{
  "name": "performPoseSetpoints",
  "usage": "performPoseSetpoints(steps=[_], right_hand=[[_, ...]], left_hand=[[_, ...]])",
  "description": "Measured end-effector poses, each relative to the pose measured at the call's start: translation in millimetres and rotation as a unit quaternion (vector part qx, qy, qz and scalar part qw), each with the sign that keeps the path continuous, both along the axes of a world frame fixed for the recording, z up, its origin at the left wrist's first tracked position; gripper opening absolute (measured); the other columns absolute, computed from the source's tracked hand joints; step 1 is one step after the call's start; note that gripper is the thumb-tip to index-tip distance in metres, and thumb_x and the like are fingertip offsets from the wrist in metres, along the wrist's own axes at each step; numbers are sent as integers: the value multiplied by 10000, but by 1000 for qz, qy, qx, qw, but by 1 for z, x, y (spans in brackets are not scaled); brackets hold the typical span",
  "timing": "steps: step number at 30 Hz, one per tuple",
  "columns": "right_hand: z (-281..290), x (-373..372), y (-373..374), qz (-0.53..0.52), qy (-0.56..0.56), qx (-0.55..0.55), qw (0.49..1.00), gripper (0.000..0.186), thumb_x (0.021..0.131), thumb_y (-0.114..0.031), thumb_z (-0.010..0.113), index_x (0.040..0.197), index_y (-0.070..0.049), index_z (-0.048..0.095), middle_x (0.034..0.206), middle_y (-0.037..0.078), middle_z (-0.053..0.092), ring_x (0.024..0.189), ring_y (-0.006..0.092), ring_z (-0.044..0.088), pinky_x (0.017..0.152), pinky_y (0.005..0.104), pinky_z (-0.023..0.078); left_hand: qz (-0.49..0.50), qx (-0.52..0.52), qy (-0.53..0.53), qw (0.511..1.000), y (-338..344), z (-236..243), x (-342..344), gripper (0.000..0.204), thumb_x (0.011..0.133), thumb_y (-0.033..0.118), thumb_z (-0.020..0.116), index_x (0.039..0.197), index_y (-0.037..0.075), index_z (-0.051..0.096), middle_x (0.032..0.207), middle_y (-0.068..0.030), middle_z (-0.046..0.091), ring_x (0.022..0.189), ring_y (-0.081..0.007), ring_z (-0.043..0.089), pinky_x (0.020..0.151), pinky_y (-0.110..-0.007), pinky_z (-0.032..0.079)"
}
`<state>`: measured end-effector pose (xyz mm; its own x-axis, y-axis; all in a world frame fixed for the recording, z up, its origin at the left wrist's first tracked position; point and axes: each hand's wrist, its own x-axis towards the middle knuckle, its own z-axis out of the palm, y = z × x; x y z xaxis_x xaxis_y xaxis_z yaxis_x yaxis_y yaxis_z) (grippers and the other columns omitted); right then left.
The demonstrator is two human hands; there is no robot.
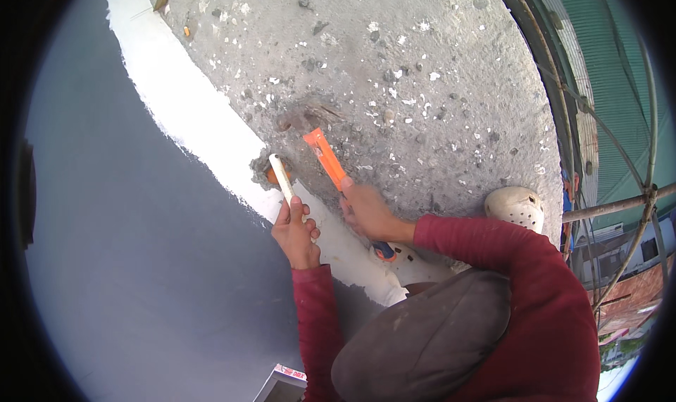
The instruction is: The person uses a hammer and a chisel to chip away at the edge of a concrete surface next to an aluminum frame. After working on the edge, the person moves along the scaffolding and adjusts the position of the aluminum frame.
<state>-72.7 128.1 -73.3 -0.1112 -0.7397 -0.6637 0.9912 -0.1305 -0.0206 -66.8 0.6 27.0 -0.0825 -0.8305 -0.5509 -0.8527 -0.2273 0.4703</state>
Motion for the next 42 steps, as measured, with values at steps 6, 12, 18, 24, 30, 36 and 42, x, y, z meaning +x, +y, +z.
performPoseSetpoints(steps=[6,12,18,24,30,36,42], right_hand=[[4,9,-5,48,-14,-73,996,717,1029,-712,319,720,-77,444,557,16,420,434,116,403,401,295,348],[3,16,-3,-63,-42,-80,994,697,1030,-702,342,730,-80,437,560,-2,389,428,113,385,392,296,336],[-4,4,-14,92,54,4,994,670,1051,-642,344,685,-90,445,526,-1,409,413,123,385,394,308,331],[-10,-1,4,0,14,-42,999,669,1035,-684,358,761,-78,431,566,1,394,421,113,359,383,301,310],[-7,1,-11,-40,202,18,978,686,1084,-565,312,665,-40,451,546,51,415,469,187,402,455,362,366],[-10,-3,-13,65,179,20,982,663,1104,-471,317,673,-1,497,564,94,449,505,251,446,501,404,405],[-5,-11,-11,17,306,6,952,632,1098,-443,335,685,-3,525,555,117,487,486,287,489,505,422,421]], left_hand=[[5,1,7,1000,1,-3,1,346,1027,166,622,1323,-12,617,818,-1,528,518,-38,393,426,-215,283],[31,22,26,999,-1,1,-1,306,1036,185,619,1270,-11,609,828,-10,535,518,-48,392,436,-223,285],[11,23,43,999,-3,-4,8,261,1038,217,626,1206,18,619,813,-5,534,514,-46,399,428,-221,293],[-31,30,34,998,-12,-9,10,242,1044,255,620,1144,35,622,797,2,535,506,-44,396,417,-221,296],[15,45,75,996,-10,-7,1,255,1054,265,603,1147,28,610,815,-6,540,503,-45,379,425,-224,286],[22,47,81,995,-8,-3,-5,227,1057,271,596,1108,50,595,814,-7,546,509,-46,379,422,-220,292],[48,59,96,992,-9,-3,-5,231,1066,269,578,1112,44,591,838,-11,545,516,-52,382,442,-228,281]])
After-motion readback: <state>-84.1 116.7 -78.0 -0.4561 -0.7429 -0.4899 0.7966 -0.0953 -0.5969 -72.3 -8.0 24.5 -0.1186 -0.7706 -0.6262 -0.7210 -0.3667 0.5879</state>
